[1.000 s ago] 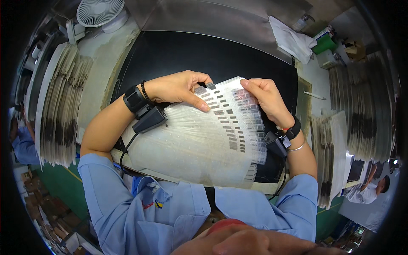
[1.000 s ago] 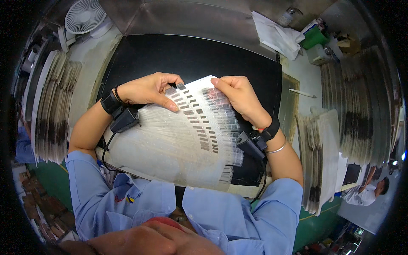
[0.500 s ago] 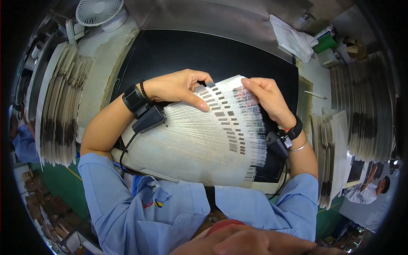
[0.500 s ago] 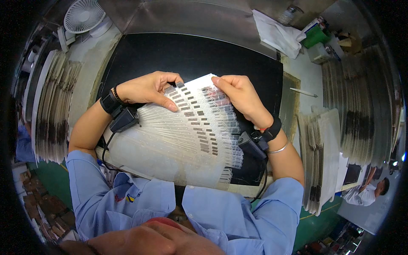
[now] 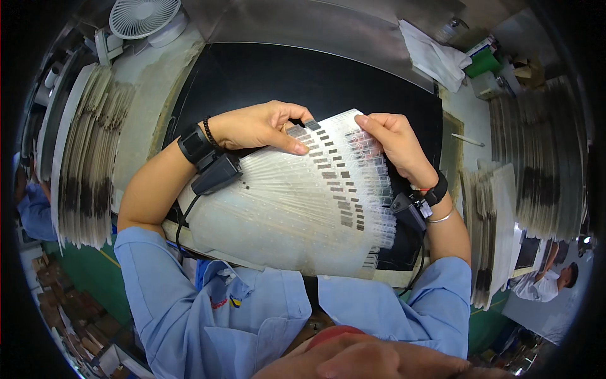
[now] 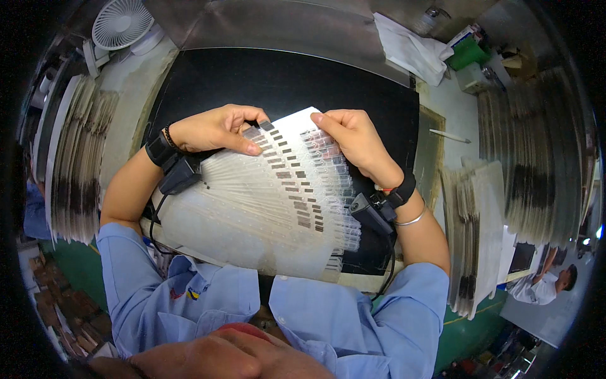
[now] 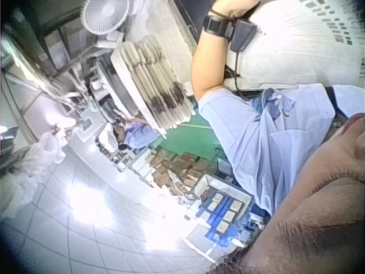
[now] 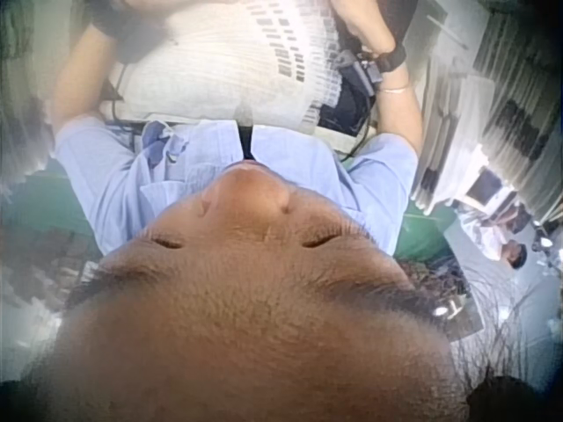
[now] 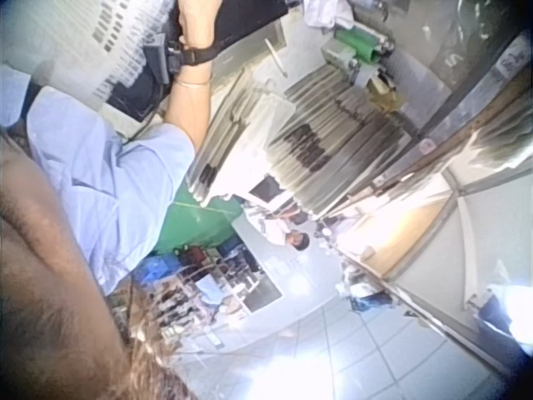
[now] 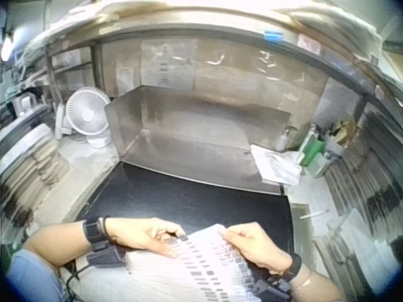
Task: Inspecting, cleaning, and stacking plastic light diffusion components in a factory setting.
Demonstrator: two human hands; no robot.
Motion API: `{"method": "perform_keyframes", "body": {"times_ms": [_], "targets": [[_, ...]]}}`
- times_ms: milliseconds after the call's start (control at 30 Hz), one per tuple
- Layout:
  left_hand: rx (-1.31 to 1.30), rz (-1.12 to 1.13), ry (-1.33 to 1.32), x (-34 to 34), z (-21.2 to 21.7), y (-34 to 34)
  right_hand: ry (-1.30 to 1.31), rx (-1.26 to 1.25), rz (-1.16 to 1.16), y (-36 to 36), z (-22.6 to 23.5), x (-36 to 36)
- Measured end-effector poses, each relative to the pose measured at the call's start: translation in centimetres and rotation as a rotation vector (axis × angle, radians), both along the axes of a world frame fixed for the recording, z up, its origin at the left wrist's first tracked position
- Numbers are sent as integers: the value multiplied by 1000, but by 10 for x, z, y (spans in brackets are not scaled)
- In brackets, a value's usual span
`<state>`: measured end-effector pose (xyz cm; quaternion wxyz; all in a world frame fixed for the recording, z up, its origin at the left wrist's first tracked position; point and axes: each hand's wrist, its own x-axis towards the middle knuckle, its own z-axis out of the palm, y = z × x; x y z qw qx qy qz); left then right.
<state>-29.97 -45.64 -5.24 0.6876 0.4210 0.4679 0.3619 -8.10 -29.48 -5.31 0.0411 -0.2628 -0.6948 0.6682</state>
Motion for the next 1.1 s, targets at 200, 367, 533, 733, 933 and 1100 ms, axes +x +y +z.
{"method": "perform_keyframes", "body": {"times_ms": [200, 367, 533, 733, 933, 1100], "targets": [[-1, 18, 41, 2, -4, 1, 68, -113, -35, -3, -1, 3], [18, 26, 39, 5, -1, 1, 42, -26, -14, 0, -6, 2], [10, 28, 93, 5, 0, 2, 69, -35, 7, 3, -8, 2], [4, 17, 67, 3, 1, 3, 66, -13, 28, 4, -3, 2], [16, 25, 24, 1, -4, 1, 43, -65, -29, -1, -2, -1], [12, 33, 94, 6, 0, 0, 75, 13, 34, 1, -4, 4]]}}
